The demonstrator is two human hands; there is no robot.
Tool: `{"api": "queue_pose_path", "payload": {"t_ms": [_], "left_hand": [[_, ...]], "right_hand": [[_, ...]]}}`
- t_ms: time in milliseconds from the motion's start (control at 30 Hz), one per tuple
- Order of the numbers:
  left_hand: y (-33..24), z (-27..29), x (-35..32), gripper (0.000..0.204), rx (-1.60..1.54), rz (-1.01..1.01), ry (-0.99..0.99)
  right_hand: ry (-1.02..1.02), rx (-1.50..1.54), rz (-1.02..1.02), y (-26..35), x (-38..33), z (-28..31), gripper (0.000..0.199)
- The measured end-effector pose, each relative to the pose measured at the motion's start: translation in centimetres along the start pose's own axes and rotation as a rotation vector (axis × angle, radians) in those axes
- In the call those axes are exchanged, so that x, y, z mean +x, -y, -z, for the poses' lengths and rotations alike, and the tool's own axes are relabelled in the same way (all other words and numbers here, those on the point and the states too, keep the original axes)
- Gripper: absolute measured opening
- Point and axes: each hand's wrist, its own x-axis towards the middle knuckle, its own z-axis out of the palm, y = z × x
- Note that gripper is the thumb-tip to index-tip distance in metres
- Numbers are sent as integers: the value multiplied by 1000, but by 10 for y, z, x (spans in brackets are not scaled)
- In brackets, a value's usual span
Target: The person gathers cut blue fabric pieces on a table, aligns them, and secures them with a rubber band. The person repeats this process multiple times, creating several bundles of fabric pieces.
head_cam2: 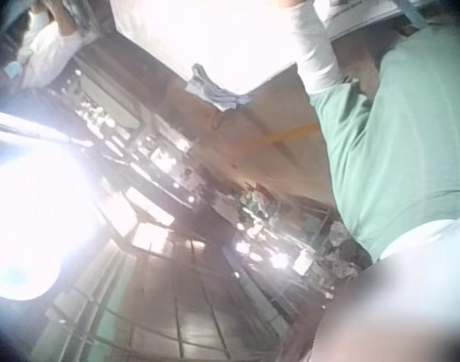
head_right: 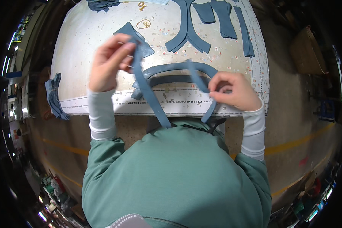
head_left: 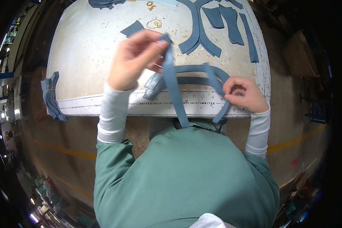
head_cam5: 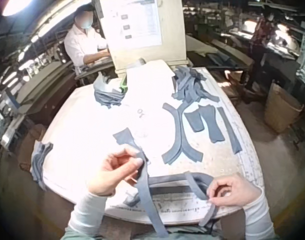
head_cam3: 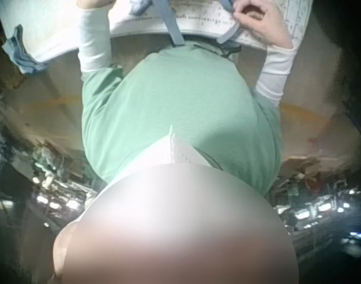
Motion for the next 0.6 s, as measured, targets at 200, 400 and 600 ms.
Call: {"api": "queue_pose_path", "payload": {"t_ms": [200,400,600], "left_hand": [[61,-1,31,14,339,170,140],[67,67,73,31,1011,-216,-316],[84,131,79,68,1360,46,-436]], "right_hand": [[-196,155,116,6,-4,9,12],[-197,153,380,4,15,-20,33],[-233,-50,195,-23,35,-67,37]]}}
